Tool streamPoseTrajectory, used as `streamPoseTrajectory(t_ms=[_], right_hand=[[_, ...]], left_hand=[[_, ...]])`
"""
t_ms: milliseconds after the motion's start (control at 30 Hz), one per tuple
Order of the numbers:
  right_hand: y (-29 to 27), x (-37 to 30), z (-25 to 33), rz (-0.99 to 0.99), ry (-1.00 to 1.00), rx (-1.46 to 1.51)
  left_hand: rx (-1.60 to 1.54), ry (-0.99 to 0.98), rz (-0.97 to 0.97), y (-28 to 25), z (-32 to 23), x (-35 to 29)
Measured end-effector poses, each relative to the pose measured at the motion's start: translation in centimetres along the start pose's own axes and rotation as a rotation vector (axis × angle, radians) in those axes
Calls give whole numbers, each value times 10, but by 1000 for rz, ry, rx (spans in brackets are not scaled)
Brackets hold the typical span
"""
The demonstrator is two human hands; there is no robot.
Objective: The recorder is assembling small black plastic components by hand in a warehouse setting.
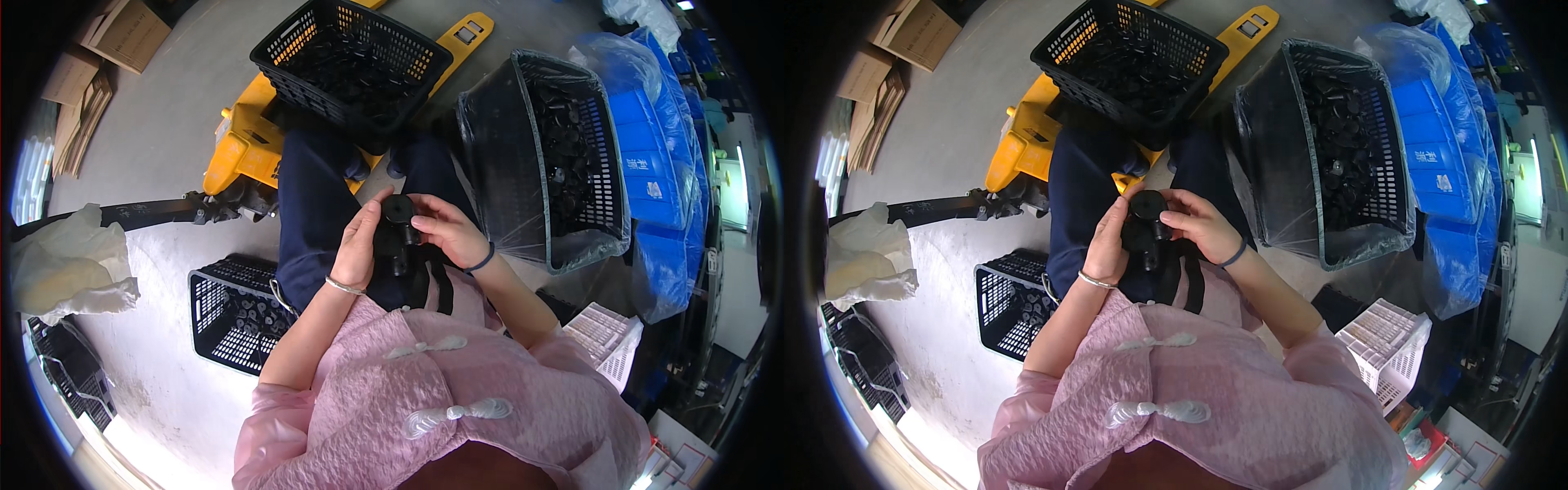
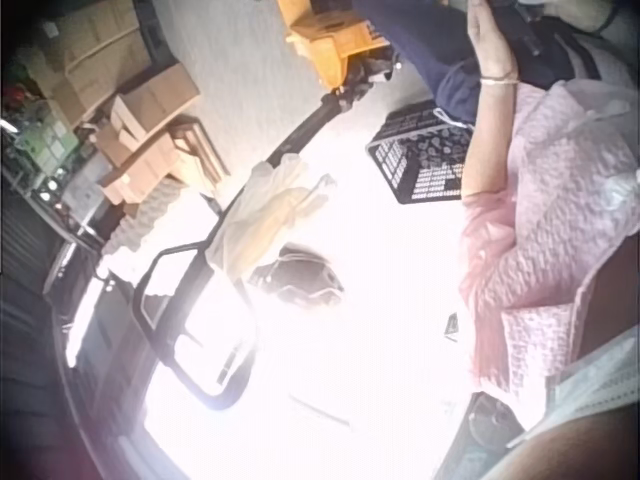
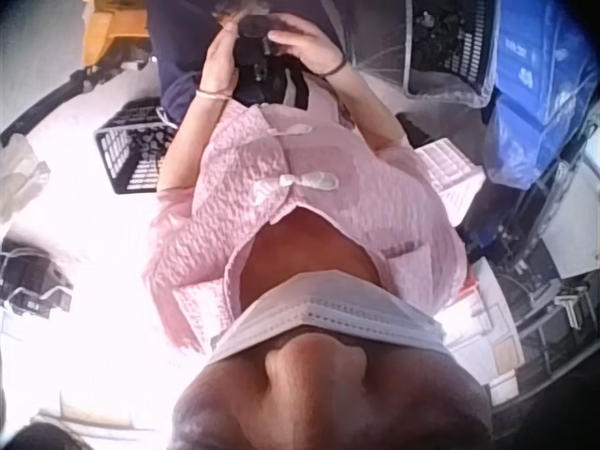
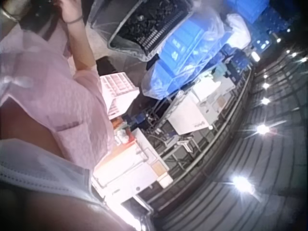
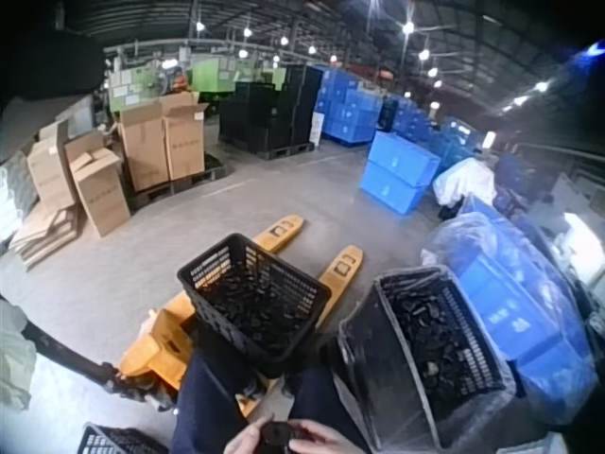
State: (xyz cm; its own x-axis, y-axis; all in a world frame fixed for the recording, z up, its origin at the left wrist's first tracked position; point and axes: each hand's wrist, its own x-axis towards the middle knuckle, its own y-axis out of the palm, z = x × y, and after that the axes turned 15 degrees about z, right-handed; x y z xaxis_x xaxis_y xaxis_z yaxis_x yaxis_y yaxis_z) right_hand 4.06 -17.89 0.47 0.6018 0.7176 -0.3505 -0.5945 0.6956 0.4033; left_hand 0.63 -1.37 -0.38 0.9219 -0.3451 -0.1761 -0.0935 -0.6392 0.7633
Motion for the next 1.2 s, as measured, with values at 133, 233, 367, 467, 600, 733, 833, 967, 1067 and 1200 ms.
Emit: streamPoseTrajectory(t_ms=[133,233,367,467,600,733,833,967,1067,1200], right_hand=[[-11,-1,-7,57,10,542],[-15,-6,-6,211,-25,720],[-6,-8,-7,71,1,565],[-11,-8,-13,116,-36,626],[-13,-6,-6,201,-46,909],[-17,-5,-2,205,-77,975],[-19,-4,0,205,-90,931],[-19,-2,1,188,-160,791],[-12,-2,11,172,-173,704],[1,-1,22,-21,-223,300]], left_hand=[[50,30,-29,2,1,2],[-130,-5,18,1,0,1],[136,10,40,3,2,0],[208,33,13,4,2,1],[-63,-2,-5,-5,2,3],[-86,-77,-32,-10,3,3],[-103,-95,-34,-12,2,3],[-113,-103,-25,-14,3,4],[-113,-95,-24,-16,4,3],[-115,-100,-20,-15,3,3]])
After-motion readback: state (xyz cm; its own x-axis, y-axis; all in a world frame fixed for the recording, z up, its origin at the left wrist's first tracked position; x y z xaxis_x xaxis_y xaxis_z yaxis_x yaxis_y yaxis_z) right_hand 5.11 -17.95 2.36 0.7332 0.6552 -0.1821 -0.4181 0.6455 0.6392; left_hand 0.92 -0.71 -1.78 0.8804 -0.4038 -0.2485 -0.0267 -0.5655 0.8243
